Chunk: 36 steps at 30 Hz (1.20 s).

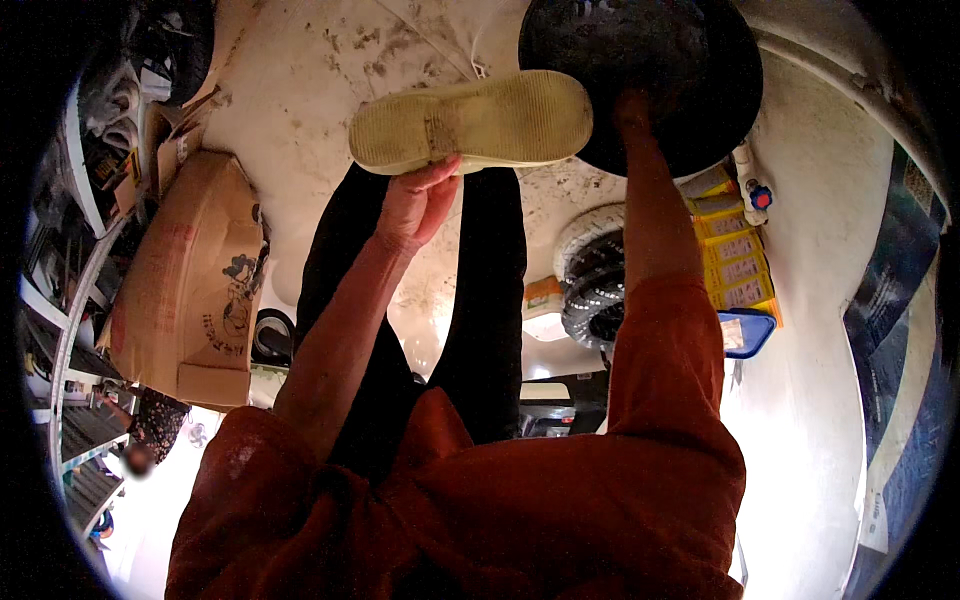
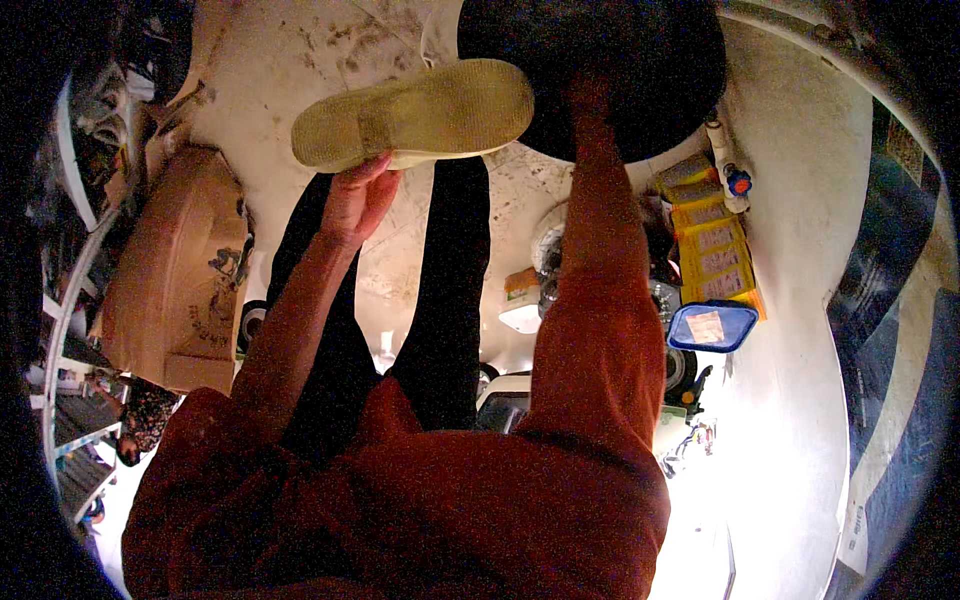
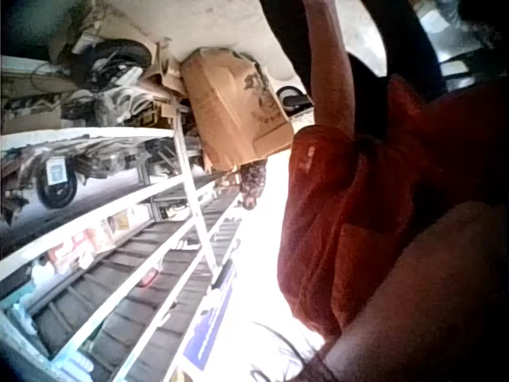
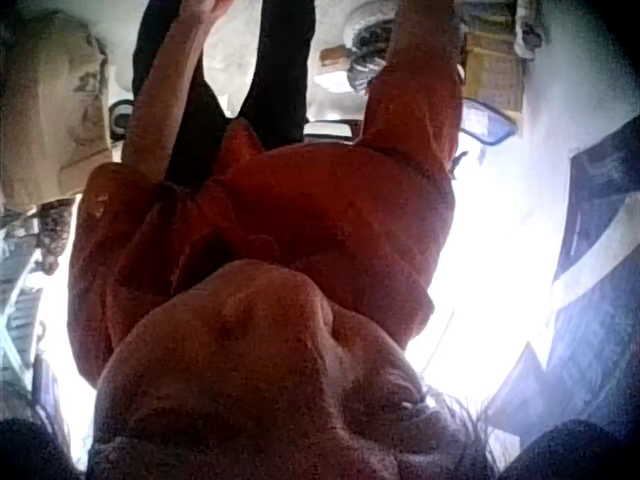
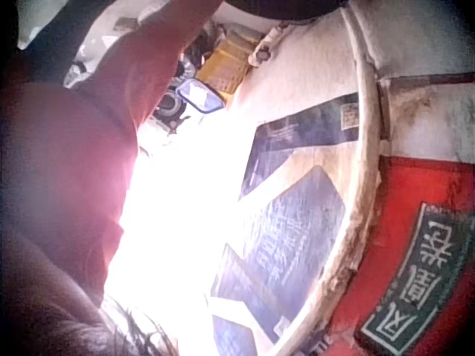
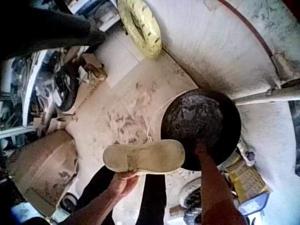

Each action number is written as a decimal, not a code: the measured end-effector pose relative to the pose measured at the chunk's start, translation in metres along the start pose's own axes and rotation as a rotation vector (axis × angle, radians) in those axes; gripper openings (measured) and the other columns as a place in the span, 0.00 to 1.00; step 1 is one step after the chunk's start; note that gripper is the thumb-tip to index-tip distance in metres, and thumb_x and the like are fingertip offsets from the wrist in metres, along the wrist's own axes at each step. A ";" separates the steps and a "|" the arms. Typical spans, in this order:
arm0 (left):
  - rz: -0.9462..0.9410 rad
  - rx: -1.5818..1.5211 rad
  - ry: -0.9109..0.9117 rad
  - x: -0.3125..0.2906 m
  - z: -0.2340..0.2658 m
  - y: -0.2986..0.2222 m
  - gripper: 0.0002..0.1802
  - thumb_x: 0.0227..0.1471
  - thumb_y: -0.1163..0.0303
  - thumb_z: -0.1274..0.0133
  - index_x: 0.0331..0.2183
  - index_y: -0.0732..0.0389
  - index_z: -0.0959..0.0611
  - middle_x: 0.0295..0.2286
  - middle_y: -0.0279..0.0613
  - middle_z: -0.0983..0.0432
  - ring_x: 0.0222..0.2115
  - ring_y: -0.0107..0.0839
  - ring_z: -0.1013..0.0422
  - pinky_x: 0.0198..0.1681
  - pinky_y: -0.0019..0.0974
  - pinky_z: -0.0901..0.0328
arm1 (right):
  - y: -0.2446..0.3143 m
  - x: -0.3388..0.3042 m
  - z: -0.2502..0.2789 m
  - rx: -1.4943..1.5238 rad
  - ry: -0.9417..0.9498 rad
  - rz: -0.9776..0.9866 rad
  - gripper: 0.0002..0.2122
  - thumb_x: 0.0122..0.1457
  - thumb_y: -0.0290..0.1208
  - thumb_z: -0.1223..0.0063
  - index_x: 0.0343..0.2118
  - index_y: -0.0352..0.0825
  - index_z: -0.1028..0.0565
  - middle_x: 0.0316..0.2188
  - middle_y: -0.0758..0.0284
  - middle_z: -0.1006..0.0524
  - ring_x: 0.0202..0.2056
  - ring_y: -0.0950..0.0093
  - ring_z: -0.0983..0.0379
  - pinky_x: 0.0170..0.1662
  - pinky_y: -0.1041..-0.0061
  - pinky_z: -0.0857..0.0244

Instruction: The person cleans a shoe by rubbing it with a blue cloth while holding it over a bucket.

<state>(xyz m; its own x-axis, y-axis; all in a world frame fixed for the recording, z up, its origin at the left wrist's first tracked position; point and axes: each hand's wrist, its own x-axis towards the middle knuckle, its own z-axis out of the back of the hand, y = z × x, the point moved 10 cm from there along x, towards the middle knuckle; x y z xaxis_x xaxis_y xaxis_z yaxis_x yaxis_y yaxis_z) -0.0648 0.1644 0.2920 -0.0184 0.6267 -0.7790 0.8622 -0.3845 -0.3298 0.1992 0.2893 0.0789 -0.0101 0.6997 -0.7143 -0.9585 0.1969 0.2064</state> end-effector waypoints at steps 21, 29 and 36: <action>0.026 0.400 0.096 0.022 -0.081 0.029 0.28 0.35 0.83 0.42 0.43 0.60 0.31 0.36 0.36 0.31 0.38 0.28 0.33 0.40 0.33 0.34 | 0.092 -0.131 0.148 0.365 -0.532 0.203 0.12 0.50 0.35 0.54 0.38 0.41 0.27 0.32 0.57 0.28 0.33 0.58 0.30 0.37 0.64 0.35; 0.038 0.416 0.118 0.022 -0.057 0.012 0.22 0.37 0.79 0.42 0.39 0.62 0.29 0.33 0.36 0.30 0.33 0.26 0.32 0.36 0.31 0.34 | 0.010 0.003 0.051 -0.492 0.028 0.079 0.14 0.55 0.37 0.58 0.42 0.38 0.29 0.42 0.54 0.32 0.43 0.61 0.35 0.43 0.62 0.40; 0.025 0.438 0.048 0.031 -0.048 0.010 0.22 0.38 0.78 0.42 0.39 0.63 0.29 0.33 0.37 0.30 0.34 0.26 0.32 0.38 0.32 0.34 | 0.012 -0.022 -0.002 0.272 0.233 -0.061 0.20 0.55 0.41 0.60 0.49 0.38 0.37 0.51 0.56 0.41 0.49 0.60 0.43 0.50 0.58 0.50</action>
<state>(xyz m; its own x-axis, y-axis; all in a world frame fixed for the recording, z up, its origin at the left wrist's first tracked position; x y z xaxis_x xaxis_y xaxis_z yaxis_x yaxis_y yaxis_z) -0.0323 0.2118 0.2902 0.0322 0.6401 -0.7676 0.5661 -0.6446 -0.5138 0.1871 0.2751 0.0962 -0.0499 0.5117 -0.8577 -0.8489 0.4307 0.3064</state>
